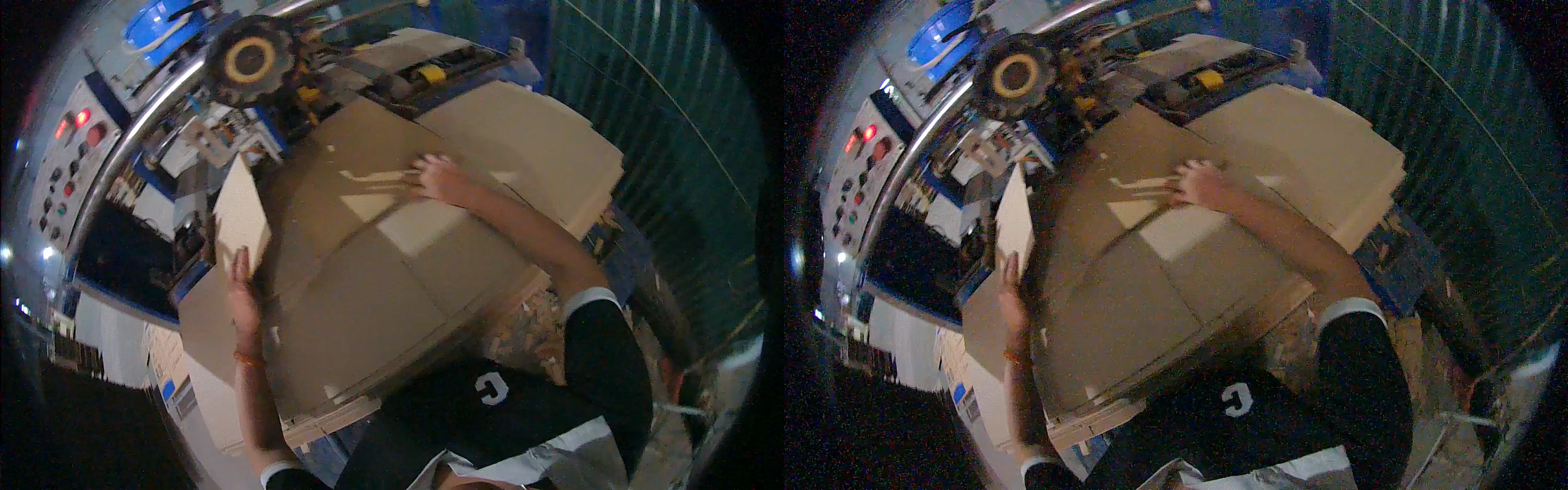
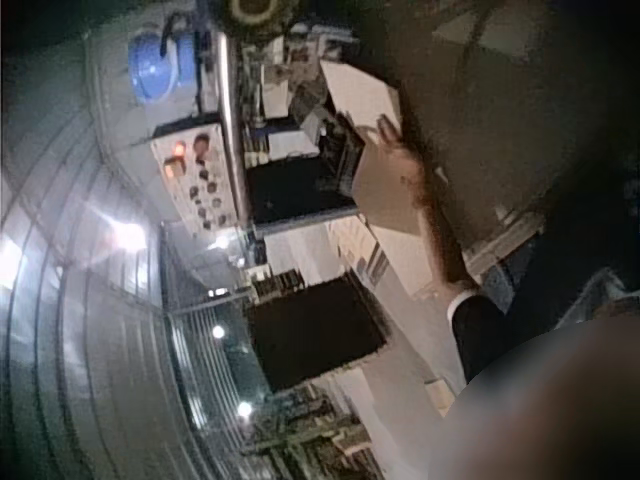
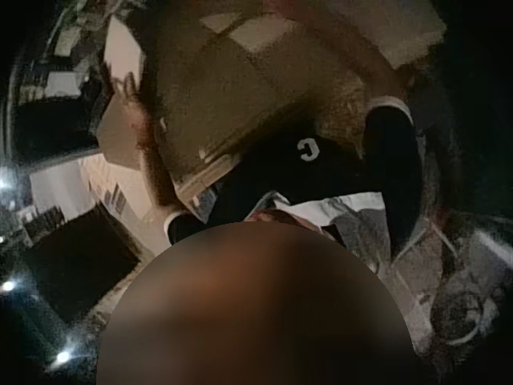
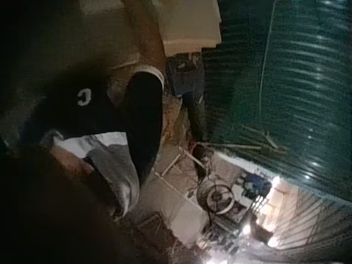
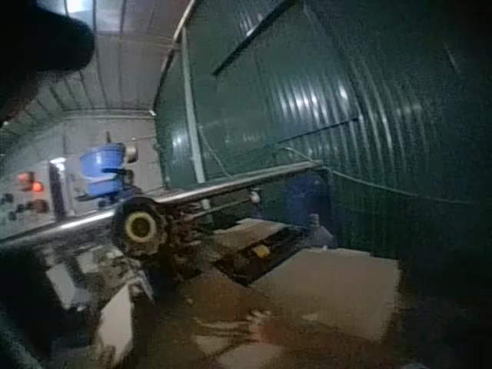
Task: The person repeatedly picks up flat cardboard sheets from a stack and places them onto a machine feed table, aligning them by hand. The person continues this cycle throughout the clip, maintaining a neat stack on the table.
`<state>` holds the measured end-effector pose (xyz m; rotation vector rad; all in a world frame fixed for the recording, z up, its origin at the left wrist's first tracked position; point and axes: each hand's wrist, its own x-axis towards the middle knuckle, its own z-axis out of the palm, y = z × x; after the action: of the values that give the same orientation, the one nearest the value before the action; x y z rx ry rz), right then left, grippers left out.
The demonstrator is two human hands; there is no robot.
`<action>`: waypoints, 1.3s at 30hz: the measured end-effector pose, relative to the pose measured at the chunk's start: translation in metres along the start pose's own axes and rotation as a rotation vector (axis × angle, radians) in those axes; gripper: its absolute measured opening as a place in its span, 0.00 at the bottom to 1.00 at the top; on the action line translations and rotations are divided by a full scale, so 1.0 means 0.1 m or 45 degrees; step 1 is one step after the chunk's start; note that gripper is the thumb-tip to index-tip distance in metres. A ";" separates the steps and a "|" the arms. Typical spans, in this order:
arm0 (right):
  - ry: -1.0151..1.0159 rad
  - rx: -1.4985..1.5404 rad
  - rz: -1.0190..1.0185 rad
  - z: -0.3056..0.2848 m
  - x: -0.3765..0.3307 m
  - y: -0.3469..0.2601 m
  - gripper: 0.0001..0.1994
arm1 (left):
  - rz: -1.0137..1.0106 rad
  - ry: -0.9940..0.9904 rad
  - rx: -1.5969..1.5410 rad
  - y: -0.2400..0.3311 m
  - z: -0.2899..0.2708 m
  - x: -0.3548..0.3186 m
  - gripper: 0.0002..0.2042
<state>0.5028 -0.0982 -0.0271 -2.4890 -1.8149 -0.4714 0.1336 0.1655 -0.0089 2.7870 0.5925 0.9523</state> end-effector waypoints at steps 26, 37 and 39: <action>1.875 1.072 1.444 0.00 -2.13 1.23 0.15 | -1.765 0.855 -0.156 0.18 -1.00 -2.42 0.40; 1.337 1.396 0.736 -1.21 -2.17 0.77 0.22 | -1.340 1.500 -0.778 0.34 -1.19 -2.14 0.25; 1.069 1.101 0.954 -1.23 -2.41 0.13 0.20 | -1.368 1.498 -1.124 0.14 -1.22 -2.18 0.20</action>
<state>0.4210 -0.3496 0.0302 -1.7198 -0.5148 -0.4329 -0.0945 0.0636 -0.0304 0.7147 1.1553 1.7595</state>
